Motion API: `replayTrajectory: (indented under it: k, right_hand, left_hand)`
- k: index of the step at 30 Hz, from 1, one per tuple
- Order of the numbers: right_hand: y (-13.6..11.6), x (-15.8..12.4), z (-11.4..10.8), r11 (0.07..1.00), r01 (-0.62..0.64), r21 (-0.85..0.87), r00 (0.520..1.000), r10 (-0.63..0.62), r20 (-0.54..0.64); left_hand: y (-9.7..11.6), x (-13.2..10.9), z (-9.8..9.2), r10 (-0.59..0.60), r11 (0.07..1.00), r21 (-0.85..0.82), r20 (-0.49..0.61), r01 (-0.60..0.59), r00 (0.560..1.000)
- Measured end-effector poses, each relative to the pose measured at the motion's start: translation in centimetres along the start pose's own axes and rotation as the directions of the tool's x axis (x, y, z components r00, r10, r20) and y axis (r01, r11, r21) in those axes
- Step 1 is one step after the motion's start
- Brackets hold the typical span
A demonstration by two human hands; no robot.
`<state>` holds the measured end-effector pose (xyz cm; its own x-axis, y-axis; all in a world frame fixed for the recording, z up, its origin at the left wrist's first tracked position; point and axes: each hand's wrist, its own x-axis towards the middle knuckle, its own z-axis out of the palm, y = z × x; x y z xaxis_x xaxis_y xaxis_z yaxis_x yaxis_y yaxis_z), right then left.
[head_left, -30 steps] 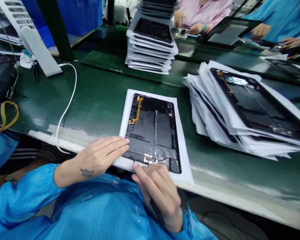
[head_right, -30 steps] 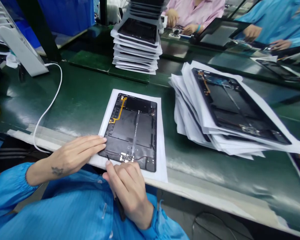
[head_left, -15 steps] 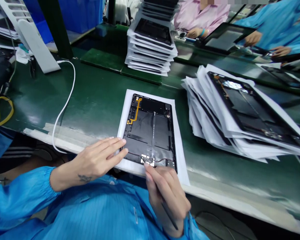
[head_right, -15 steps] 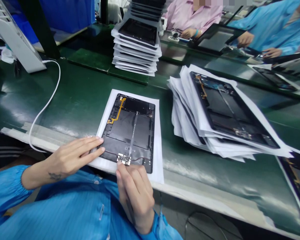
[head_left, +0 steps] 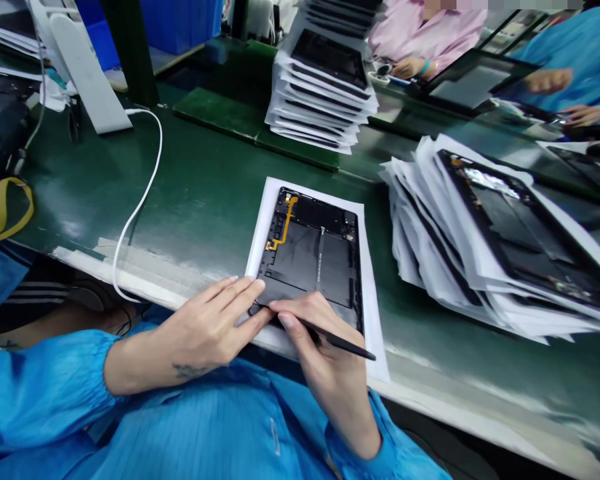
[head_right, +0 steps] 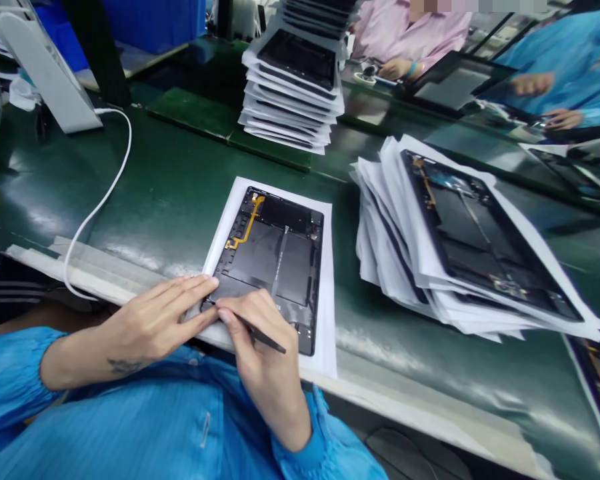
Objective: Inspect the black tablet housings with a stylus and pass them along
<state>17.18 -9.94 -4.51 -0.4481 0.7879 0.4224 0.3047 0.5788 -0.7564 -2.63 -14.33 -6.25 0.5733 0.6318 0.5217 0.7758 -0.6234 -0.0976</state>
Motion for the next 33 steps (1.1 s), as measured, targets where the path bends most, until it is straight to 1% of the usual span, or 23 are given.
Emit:
replayTrajectory:
  k: [3, 6, 9, 11, 13, 16, 19, 24, 28, 33]
  right_hand:
    - [-0.2, 0.0, -0.1, 1.0, 0.011, -0.005, 1.0, -0.011, 0.013]
    - [0.0, 0.0, -0.2, 0.999, 0.032, -0.006, 0.998, -0.031, 0.052]
    - [0.1, 0.1, -0.1, 0.998, 0.057, -0.011, 0.996, -0.056, 0.074]
    - [0.2, 0.1, -0.1, 0.997, 0.077, -0.019, 0.995, -0.075, 0.068]
    - [0.1, 0.1, 0.0, 0.996, 0.088, -0.028, 0.995, -0.087, 0.047]
    - [0.0, -0.1, -0.1, 0.998, 0.048, -0.034, 0.999, -0.048, -0.007]
    - [0.0, -0.3, -0.3, 0.999, 0.009, -0.033, 0.999, -0.011, -0.051]
    - [0.1, -0.3, -0.2, 0.998, 0.059, -0.02, 0.998, -0.059, -0.015]
    - [0.0, -0.2, -0.1, 0.996, 0.085, -0.034, 0.996, -0.085, -0.008]
    - [0.0, 0.0, -0.1, 0.994, 0.099, -0.036, 0.995, -0.098, 0.023]
  left_hand:
    - [0.1, 0.0, 0.1, -0.001, 1.0, -0.006, -0.011, 0.001, 1.0]
    - [-0.1, -0.1, 0.2, 0.009, 1.0, -0.017, -0.017, -0.01, 1.0]
    - [-0.9, -0.3, -0.1, 0.037, 0.996, -0.082, -0.051, -0.041, 0.998]
    - [-1.7, -0.5, -0.4, 0.06, 0.985, -0.159, -0.065, -0.07, 0.996]
    - [-2.5, -0.5, -0.8, 0.065, 0.977, -0.199, -0.071, -0.078, 0.995]
    - [-3.0, -0.5, -1.1, 0.074, 0.982, -0.17, -0.07, -0.085, 0.995]
    - [-2.9, -0.4, -1.1, 0.118, 0.984, -0.126, -0.051, -0.124, 0.992]
    - [-2.1, 0.0, -1.0, 0.105, 0.992, -0.069, -0.034, -0.107, 0.994]
    - [-1.7, 0.2, -1.1, 0.098, 0.994, -0.041, -0.003, -0.098, 0.995]
    - [-2.0, 0.3, -1.1, 0.075, 0.994, -0.075, 0.006, -0.075, 0.997]
